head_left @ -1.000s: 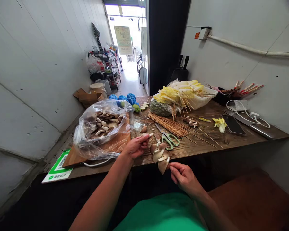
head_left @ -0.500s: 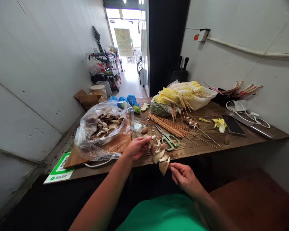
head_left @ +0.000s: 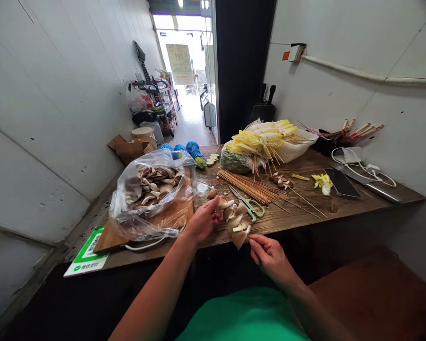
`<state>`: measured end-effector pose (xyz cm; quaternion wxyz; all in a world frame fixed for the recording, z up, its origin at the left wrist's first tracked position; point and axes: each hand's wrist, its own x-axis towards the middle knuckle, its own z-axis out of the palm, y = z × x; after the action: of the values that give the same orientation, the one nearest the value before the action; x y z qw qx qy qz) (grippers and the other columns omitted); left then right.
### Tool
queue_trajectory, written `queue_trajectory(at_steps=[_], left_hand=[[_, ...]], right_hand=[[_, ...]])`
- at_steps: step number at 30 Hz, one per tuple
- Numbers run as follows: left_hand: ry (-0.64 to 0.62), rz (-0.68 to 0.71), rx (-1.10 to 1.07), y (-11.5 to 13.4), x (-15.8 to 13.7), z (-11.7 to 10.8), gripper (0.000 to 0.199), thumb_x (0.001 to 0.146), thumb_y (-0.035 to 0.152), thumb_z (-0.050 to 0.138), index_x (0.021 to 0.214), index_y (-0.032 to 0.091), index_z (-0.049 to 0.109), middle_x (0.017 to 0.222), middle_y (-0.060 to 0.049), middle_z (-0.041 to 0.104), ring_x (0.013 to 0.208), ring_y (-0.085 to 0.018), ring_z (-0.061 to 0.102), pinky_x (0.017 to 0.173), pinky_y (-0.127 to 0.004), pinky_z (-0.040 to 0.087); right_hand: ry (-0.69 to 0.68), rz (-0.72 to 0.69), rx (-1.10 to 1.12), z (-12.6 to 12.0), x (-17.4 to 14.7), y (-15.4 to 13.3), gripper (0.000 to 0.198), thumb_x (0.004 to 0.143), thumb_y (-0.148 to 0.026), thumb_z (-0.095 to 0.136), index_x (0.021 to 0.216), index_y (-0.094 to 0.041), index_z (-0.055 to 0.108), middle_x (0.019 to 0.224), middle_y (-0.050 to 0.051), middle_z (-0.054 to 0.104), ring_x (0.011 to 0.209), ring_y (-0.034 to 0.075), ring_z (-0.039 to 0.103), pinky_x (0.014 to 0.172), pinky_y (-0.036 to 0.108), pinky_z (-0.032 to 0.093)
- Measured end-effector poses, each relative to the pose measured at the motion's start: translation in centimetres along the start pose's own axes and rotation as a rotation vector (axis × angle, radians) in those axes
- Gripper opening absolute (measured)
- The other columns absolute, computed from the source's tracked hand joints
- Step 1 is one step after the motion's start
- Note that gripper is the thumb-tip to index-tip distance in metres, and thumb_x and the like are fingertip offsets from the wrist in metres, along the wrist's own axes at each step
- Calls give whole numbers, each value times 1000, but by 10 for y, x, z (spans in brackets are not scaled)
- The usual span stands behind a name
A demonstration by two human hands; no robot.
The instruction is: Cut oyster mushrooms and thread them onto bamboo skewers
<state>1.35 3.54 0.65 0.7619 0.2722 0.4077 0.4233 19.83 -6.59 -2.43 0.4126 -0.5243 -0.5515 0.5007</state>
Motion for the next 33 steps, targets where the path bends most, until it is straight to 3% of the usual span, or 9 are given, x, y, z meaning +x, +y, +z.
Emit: queue_trajectory(at_steps=[4,7,9,11,13,16,20,27,33], left_hand=[[-44,-46,-102,4,-10,4,32,72,45,64,90,17,63,85,-5,64,74,-13,61,65,-24,50],[-123,-161,-122,-3,-21,12,34,75,46,61,91,16,63,88,-8,65,75,-16,63,69,-28,51],[-86,-170,-124,-12,-25,16,29,74,41,63,87,15,64,87,-8,66,76,-16,64,72,-28,52],[-14,-104,-111,-19,-26,14,23,72,35,68,86,17,64,89,-7,66,82,-17,64,78,-29,51],[120,92,-31,-19,-25,8,28,67,28,73,92,20,63,92,-5,66,87,-16,63,83,-28,49],[310,405,133,-5,-25,0,36,63,29,76,95,18,64,91,-3,66,87,-13,62,85,-25,46],[254,327,36,18,-31,-3,33,64,39,73,82,12,67,85,-7,67,81,-16,63,79,-30,50],[263,302,55,6,-26,-11,36,58,26,79,89,13,65,85,-5,67,75,-13,63,71,-26,50],[265,331,80,-5,-10,-11,35,61,33,76,88,14,65,85,-3,65,76,-11,61,66,-22,49]], right_hand=[[4,29,147,10,12,-3,36,84,-48,45,85,-14,58,44,-8,39,34,5,28,34,19,21],[5,18,233,21,25,-7,36,83,-49,47,82,-14,58,43,-9,37,31,4,25,32,19,20],[59,-42,248,28,35,-9,35,83,-46,47,79,-13,59,42,-8,38,33,4,28,34,19,24],[133,-121,227,33,43,-9,34,85,-43,46,78,-13,61,43,-7,41,35,6,35,37,19,31],[230,-228,124,35,48,-9,33,87,-40,44,79,-14,64,47,-3,51,42,10,48,44,21,41],[377,-453,-134,37,51,-4,27,88,-31,45,90,-17,68,76,7,70,71,18,66,68,29,52],[402,-646,-397,38,50,4,26,88,-22,44,96,-18,69,90,9,72,83,20,68,76,30,53],[296,-615,-478,33,44,10,23,88,-19,46,94,-18,68,90,8,72,81,19,68,75,26,51],[284,-507,-421,31,46,9,20,86,-19,47,88,-19,68,86,6,72,78,18,67,73,25,49]])
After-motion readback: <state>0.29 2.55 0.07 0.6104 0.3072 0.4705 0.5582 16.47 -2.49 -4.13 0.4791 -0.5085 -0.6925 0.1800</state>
